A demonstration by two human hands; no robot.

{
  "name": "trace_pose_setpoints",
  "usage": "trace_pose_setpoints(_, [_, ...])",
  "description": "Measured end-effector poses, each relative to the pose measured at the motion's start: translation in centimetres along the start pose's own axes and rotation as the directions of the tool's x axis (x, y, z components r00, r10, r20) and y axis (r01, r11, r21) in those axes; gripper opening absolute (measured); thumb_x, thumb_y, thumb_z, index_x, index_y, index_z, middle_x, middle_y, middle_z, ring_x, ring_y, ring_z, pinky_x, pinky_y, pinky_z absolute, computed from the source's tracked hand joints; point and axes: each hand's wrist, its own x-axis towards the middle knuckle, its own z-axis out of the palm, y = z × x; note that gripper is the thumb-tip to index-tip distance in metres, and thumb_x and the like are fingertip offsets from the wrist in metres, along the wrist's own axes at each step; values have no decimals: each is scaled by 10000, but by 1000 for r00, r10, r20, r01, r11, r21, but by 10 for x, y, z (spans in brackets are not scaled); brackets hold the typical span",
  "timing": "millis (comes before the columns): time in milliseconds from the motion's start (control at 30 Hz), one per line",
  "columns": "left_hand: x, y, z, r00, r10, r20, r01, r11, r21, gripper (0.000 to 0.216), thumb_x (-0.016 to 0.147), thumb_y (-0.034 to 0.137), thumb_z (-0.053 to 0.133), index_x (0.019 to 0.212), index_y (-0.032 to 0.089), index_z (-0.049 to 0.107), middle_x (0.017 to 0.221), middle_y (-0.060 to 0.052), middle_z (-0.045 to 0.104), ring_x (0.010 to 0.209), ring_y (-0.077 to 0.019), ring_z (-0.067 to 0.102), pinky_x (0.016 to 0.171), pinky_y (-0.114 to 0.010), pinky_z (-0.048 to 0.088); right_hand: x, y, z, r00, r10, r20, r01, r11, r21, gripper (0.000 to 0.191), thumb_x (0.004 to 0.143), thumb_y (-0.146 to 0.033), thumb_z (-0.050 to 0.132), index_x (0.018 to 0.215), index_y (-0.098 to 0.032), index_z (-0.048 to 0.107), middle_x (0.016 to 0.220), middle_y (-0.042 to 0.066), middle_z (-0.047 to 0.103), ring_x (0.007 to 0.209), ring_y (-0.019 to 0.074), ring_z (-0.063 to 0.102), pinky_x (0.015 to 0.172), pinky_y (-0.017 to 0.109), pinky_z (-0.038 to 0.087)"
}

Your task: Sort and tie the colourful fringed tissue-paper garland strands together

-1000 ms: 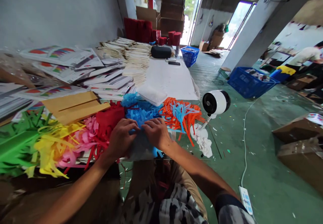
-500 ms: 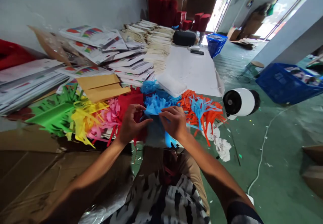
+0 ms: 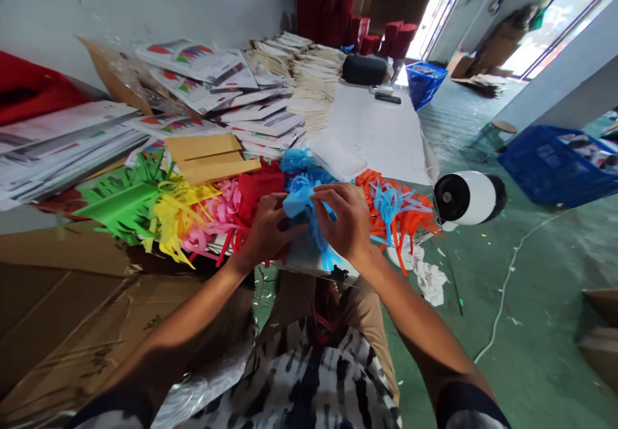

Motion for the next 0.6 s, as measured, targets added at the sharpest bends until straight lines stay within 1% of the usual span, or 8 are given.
trace_pose_setpoints(67, [2,-6,4,999,-20,29,18,998,53,389,843,422,846,1172,223,783,1299,-127,600,1207,-317,526,1064,-469,471,6,-7,-11,1000,-3,-25,3,1000,7,109,986,-179,655,993,-255,732,1075,36,809,1022,226,739,942,448,547])
trace_pose_setpoints(167, [5,-12,3,995,-59,76,50,992,115,403,852,478,823,1148,206,792,1261,-136,609,1180,-324,527,1041,-482,477,12,-20,-41,993,-16,-120,19,1000,22,121,968,-164,662,1017,-260,717,1093,36,799,1050,235,738,954,456,555])
trace_pose_setpoints(267, [4,-3,-14,988,-68,141,47,988,146,312,837,415,835,1049,188,807,1182,-133,623,1121,-322,549,1012,-490,484,11,-34,-76,965,-1,-264,5,1000,15,116,948,-169,687,1010,-263,715,1078,43,788,1045,255,742,949,473,559])
trace_pose_setpoints(367, [-2,30,-49,991,-31,130,27,999,37,205,859,248,777,1058,208,802,1119,-97,638,1101,-293,581,1021,-477,481,3,-45,-102,942,20,-334,-31,999,-28,96,920,-173,721,966,-257,716,1052,50,787,1028,269,748,951,482,561])
trace_pose_setpoints(433, [-7,61,-74,999,-12,40,18,985,-173,253,907,138,646,1097,238,779,1104,-62,650,1116,-247,612,1026,-429,492,-5,-51,-109,950,33,-309,-51,997,-51,98,908,-167,729,948,-255,713,1048,48,790,1019,267,751,939,474,569])
trace_pose_setpoints(500, [-10,92,-93,999,2,-53,-21,933,-359,201,955,159,603,1058,238,756,1089,-50,668,1084,-218,638,962,-383,530,-13,-57,-109,965,44,-259,-62,996,-62,111,899,-150,724,940,-251,706,1059,47,791,1014,259,753,918,460,578])
trace_pose_setpoints(567, [-11,118,-98,995,40,-92,-73,921,-384,181,950,257,700,1127,244,736,1106,-46,685,1062,-210,650,932,-367,547,-21,-63,-107,974,48,-221,-63,996,-60,133,886,-124,718,932,-247,693,1071,49,791,1014,254,754,906,452,584])
trace_pose_setpoints(600, [-11,128,-97,992,68,-104,-102,927,-361,231,923,314,762,1141,245,731,1097,-44,693,1040,-209,655,919,-367,555,-25,-67,-106,977,45,-211,-59,997,-56,145,879,-115,718,929,-247,686,1076,50,790,1018,256,752,908,455,584])
